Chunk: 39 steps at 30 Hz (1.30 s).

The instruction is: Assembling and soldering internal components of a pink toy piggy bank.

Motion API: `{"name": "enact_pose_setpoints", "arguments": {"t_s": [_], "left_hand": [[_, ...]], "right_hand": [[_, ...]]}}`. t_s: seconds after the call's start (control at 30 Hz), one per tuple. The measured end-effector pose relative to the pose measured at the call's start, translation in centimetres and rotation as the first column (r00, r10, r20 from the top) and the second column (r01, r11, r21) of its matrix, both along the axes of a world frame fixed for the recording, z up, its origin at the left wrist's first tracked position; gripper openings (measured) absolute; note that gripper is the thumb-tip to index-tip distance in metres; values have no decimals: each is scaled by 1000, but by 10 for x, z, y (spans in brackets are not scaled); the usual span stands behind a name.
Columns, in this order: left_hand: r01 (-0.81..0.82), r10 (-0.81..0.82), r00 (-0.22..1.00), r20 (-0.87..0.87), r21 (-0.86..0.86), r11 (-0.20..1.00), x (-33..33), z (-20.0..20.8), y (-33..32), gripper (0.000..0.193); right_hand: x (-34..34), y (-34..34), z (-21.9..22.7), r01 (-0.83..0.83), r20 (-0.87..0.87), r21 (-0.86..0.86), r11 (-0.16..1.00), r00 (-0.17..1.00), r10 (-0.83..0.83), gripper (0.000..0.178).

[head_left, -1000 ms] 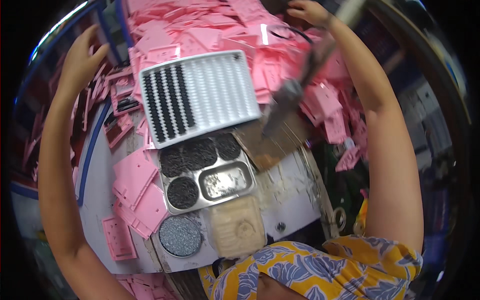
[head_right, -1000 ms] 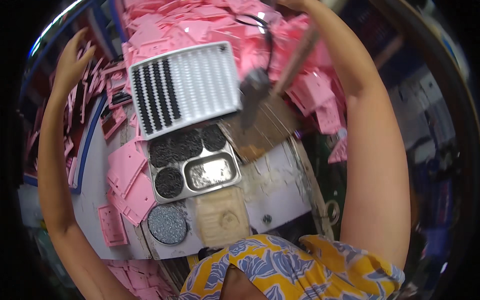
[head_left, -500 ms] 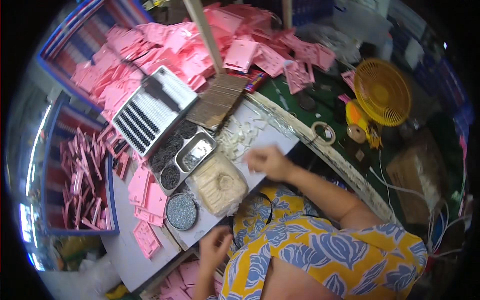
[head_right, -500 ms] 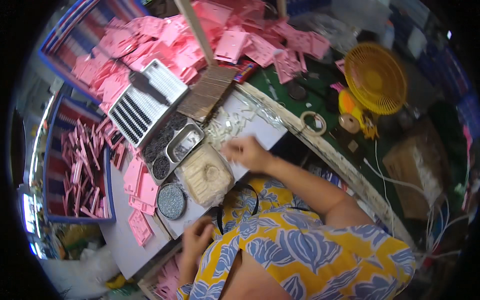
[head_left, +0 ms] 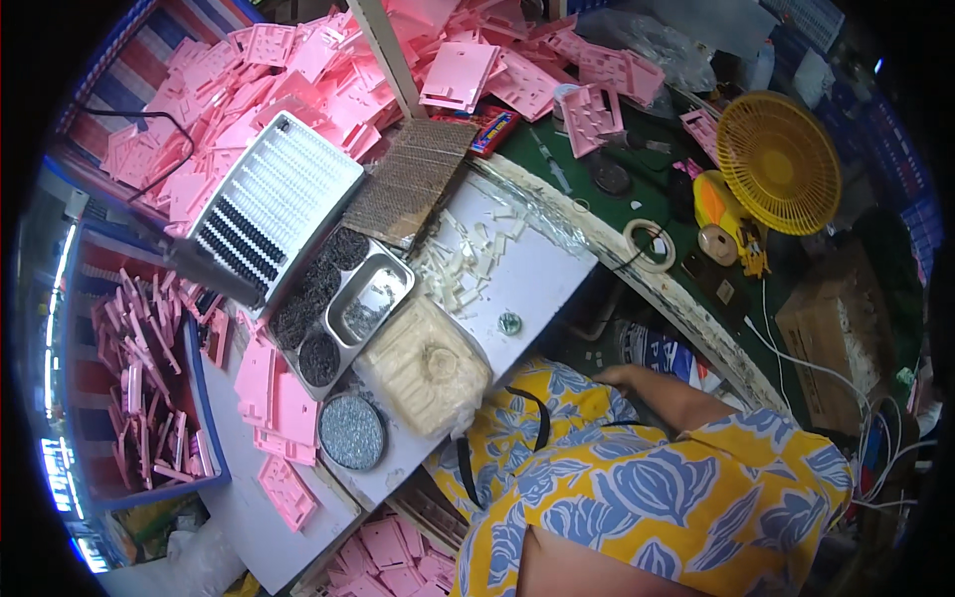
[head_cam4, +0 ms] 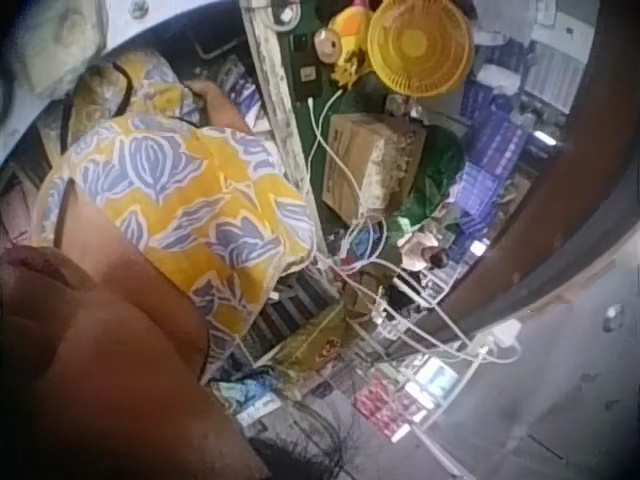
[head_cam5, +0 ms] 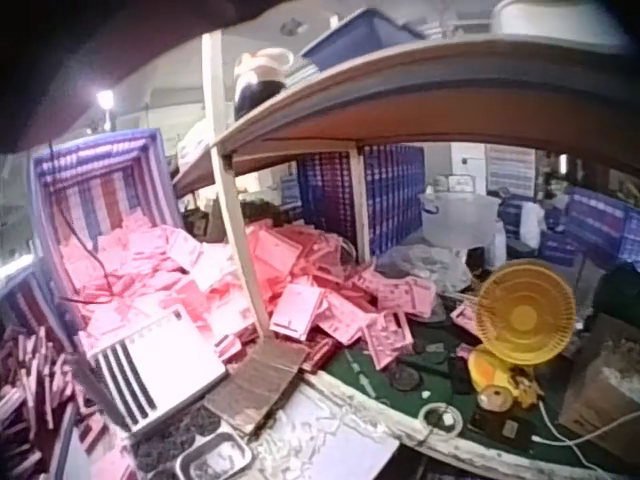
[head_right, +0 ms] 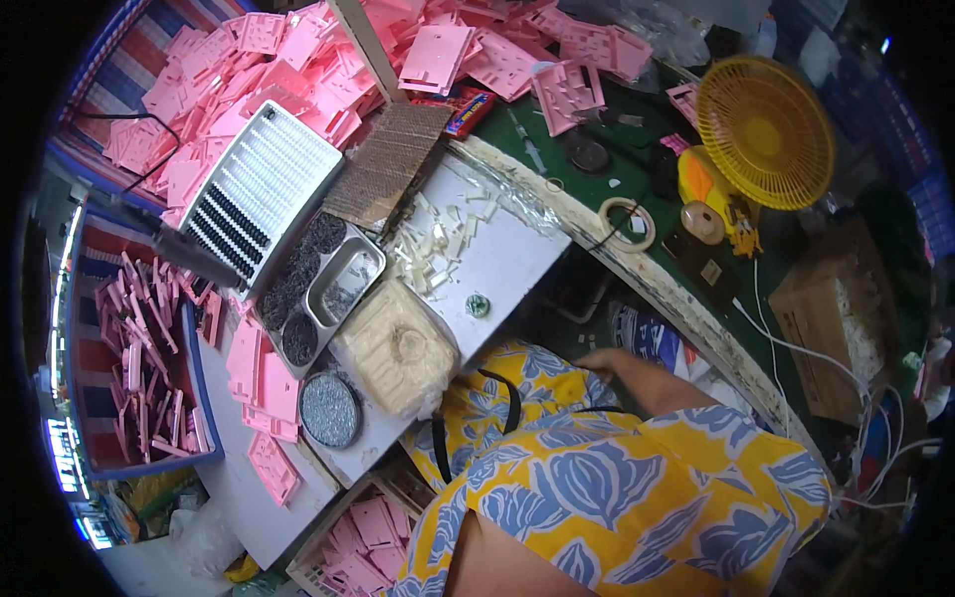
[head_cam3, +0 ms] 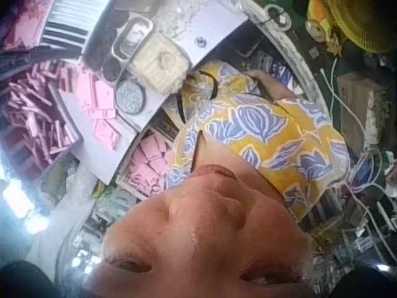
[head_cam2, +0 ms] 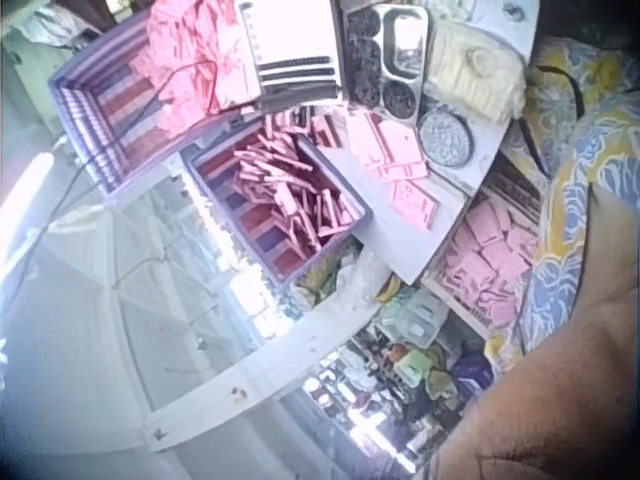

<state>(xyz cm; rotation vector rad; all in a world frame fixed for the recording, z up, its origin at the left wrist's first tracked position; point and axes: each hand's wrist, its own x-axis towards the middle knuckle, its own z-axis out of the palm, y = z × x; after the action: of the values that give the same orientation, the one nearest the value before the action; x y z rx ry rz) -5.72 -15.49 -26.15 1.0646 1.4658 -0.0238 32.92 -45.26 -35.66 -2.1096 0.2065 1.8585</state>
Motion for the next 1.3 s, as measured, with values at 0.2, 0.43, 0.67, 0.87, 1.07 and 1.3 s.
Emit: {"name": "enact_pose_setpoints", "arguments": {"t_s": [0.2, 0.43, 0.67, 0.87, 1.07, 1.3], "left_hand": [[7, 4, 997, 83, -129, 992, 127, -35, 72, 30], [8, 6, 997, 71, -197, 980, 162, -36, 107, 31], [-77, 98, 988, 119, -172, 982, 124, -24, 77, 33], [-266, 286, 952, 110, -161, 950, 9, -11, 30, 35], [-312, 320, 933, 163, -74, 947, -43, 76, -11, 45], [824, -707, 557, -436, 185, 536, -51, 150, 2, 54]], "right_hand": [[-8, 23, -23, 35, 73, 32, 999, 997, -37, 55], [-4, 56, -7, 2, 202, 156, 988, 979, -34, 56], [18, 81, -26, -184, 345, 332, 925, 936, 62, 57], [20, 73, -55, -470, 470, 458, 755, 849, 243, 58], [44, 68, -31, -669, 588, 464, 581, 723, 363, 57], [42, 114, 145, -950, 609, 73, 302, 282, 741, 39]]}}
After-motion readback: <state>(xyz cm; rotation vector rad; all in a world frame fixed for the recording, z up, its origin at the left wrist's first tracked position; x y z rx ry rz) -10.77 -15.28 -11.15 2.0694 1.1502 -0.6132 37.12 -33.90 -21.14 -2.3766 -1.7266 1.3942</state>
